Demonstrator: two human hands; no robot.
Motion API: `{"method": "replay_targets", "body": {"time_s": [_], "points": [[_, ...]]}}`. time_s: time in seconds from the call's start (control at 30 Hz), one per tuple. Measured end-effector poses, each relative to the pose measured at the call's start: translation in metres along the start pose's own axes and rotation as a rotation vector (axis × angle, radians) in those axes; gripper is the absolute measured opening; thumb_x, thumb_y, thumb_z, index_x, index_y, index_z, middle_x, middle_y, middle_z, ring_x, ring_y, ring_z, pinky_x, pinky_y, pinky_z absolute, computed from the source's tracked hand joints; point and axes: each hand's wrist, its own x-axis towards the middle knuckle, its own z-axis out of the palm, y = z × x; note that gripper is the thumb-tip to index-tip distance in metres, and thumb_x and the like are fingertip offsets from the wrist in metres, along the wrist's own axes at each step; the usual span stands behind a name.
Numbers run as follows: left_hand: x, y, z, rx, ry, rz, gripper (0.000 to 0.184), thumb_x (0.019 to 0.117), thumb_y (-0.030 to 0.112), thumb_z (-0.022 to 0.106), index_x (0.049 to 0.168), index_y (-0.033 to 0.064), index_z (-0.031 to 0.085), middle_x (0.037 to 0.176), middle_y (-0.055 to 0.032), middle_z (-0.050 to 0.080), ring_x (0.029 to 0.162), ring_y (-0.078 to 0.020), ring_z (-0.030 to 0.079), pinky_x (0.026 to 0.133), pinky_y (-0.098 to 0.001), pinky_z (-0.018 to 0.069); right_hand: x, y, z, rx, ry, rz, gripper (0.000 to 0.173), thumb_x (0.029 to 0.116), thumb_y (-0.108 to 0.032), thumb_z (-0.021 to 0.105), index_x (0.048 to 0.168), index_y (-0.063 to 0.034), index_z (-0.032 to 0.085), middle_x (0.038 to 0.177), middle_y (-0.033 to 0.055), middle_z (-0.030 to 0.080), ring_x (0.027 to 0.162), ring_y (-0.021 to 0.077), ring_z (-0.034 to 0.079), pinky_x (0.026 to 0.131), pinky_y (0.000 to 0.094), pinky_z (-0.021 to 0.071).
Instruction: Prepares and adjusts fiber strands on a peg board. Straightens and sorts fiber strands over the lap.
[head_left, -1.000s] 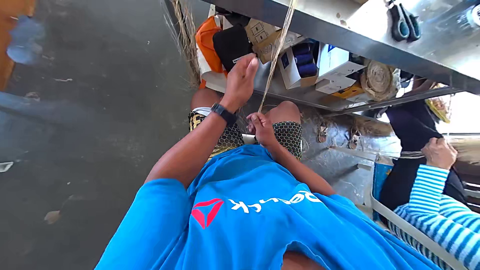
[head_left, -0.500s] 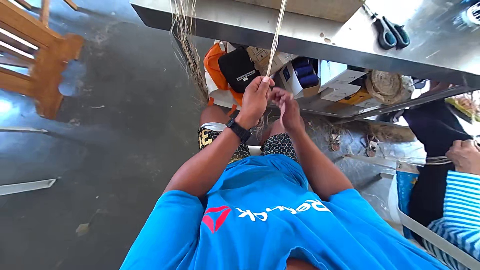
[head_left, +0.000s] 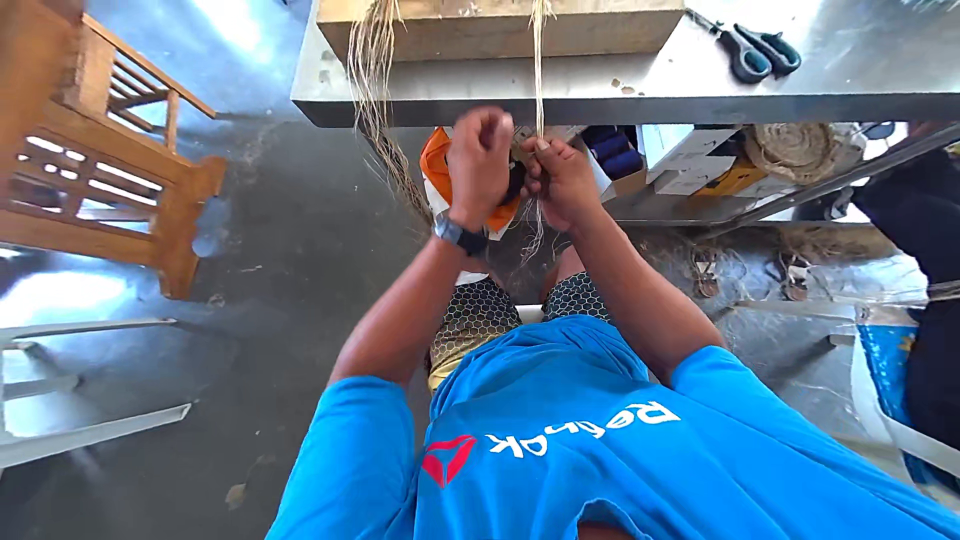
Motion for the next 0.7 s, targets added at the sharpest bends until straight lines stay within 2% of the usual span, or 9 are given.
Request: {"method": "replay_targets", "body": {"time_s": [0.1, 0.13, 0.23, 0.37, 0.47, 0.57, 0.63, 0.67, 0.7], "points": [[0.073, 0.040, -0.010, 0.048, -0.097, -0.074, 0.036, 0.1059, 0.033, 0.054, 0.122, 0.0018, 0.066, 0.109, -0.0119, 0.070, 0.095, -0.0202, 0.071, 0.086, -0.0410, 0.0592, -0.008, -0.002, 0.004, -0.007, 0.030, -0.002, 0.027, 0.1116, -0.016, 0.039, 0.114, -0.0039, 0.063, 0.066, -0.0037, 0.050, 0.053, 0.0080, 0.051, 0.056, 0.0263, 0.0535], [0.091, 0.048, -0.006, -0.011, -0.131, -0.158, 0.036, 0.1064, 0.033, 0.054, 0.119, 0.0021, 0.066, 0.107, -0.0101, 0.071, 0.092, -0.0186, 0.072, 0.082, -0.0382, 0.0616, -0.010, -0.003, 0.006, -0.002, 0.036, 0.001, 0.027, 0.1114, -0.016, 0.039, 0.114, -0.0036, 0.063, 0.065, -0.0039, 0.050, 0.052, 0.0077, 0.050, 0.055, 0.0259, 0.0527], [0.116, 0.064, 0.011, -0.268, -0.208, -0.421, 0.035, 0.1100, 0.034, 0.049, 0.114, 0.0029, 0.064, 0.090, -0.0066, 0.074, 0.072, -0.0145, 0.072, 0.062, -0.0284, 0.0593, -0.016, -0.002, 0.005, 0.018, 0.013, -0.009, 0.028, 0.1113, -0.016, 0.038, 0.115, -0.0038, 0.063, 0.065, -0.0039, 0.049, 0.052, 0.0075, 0.049, 0.055, 0.0259, 0.0514], [0.122, 0.058, 0.019, -0.550, -0.232, -0.519, 0.027, 0.1101, 0.022, 0.048, 0.118, 0.0012, 0.064, 0.093, -0.0089, 0.075, 0.078, -0.0167, 0.074, 0.070, -0.0296, 0.0622, -0.028, 0.004, -0.003, 0.050, 0.010, 0.011, 0.030, 0.1115, -0.017, 0.037, 0.115, -0.0038, 0.064, 0.064, -0.0037, 0.048, 0.052, 0.0082, 0.048, 0.055, 0.0266, 0.0512], [0.125, 0.052, 0.019, -0.585, -0.243, -0.492, 0.016, 0.1058, 0.015, 0.057, 0.114, 0.0033, 0.065, 0.088, -0.0070, 0.072, 0.075, -0.0149, 0.072, 0.068, -0.0273, 0.0617, -0.046, 0.014, -0.009, 0.045, 0.016, 0.054, 0.030, 0.1116, -0.018, 0.038, 0.115, -0.0041, 0.064, 0.064, -0.0041, 0.048, 0.053, 0.0081, 0.048, 0.054, 0.0263, 0.0506], [0.127, 0.052, 0.020, -0.562, -0.229, -0.480, 0.015, 0.1032, 0.010, 0.061, 0.116, 0.0020, 0.062, 0.087, -0.0084, 0.072, 0.073, -0.0155, 0.072, 0.066, -0.0269, 0.0621, -0.068, 0.029, -0.014, -0.007, -0.016, 0.092, 0.030, 0.1110, -0.019, 0.039, 0.113, -0.0053, 0.066, 0.064, -0.0041, 0.049, 0.053, 0.0077, 0.049, 0.055, 0.0262, 0.0508], [0.127, 0.053, 0.023, -0.526, -0.221, -0.484, 0.016, 0.1024, 0.009, 0.062, 0.115, -0.0001, 0.062, 0.086, -0.0096, 0.072, 0.071, -0.0161, 0.073, 0.065, -0.0269, 0.0625, -0.082, 0.041, -0.024, -0.132, -0.028, 0.110, 0.032, 0.1109, -0.026, 0.042, 0.114, -0.0066, 0.068, 0.067, -0.0007, 0.056, 0.058, 0.0091, 0.056, 0.060, 0.0276, 0.0552], [0.127, 0.054, 0.024, -0.499, -0.221, -0.484, 0.016, 0.1024, 0.010, 0.062, 0.115, -0.0005, 0.063, 0.086, -0.0097, 0.073, 0.071, -0.0163, 0.073, 0.065, -0.0267, 0.0624, -0.083, 0.043, -0.030, -0.217, -0.017, 0.103, 0.034, 0.1106, -0.027, 0.044, 0.118, -0.0048, 0.068, 0.077, 0.0027, 0.065, 0.068, 0.0111, 0.064, 0.069, 0.0304, 0.0590], [0.127, 0.054, 0.025, -0.468, -0.221, -0.482, 0.016, 0.1026, 0.011, 0.062, 0.115, -0.0005, 0.063, 0.086, -0.0093, 0.073, 0.071, -0.0159, 0.073, 0.064, -0.0263, 0.0619, -0.077, 0.042, -0.037, -0.306, -0.007, 0.075, 0.036, 0.1102, -0.027, 0.045, 0.127, -0.0013, 0.065, 0.095, 0.0068, 0.072, 0.085, 0.0142, 0.069, 0.082, 0.0346, 0.0598]]}}
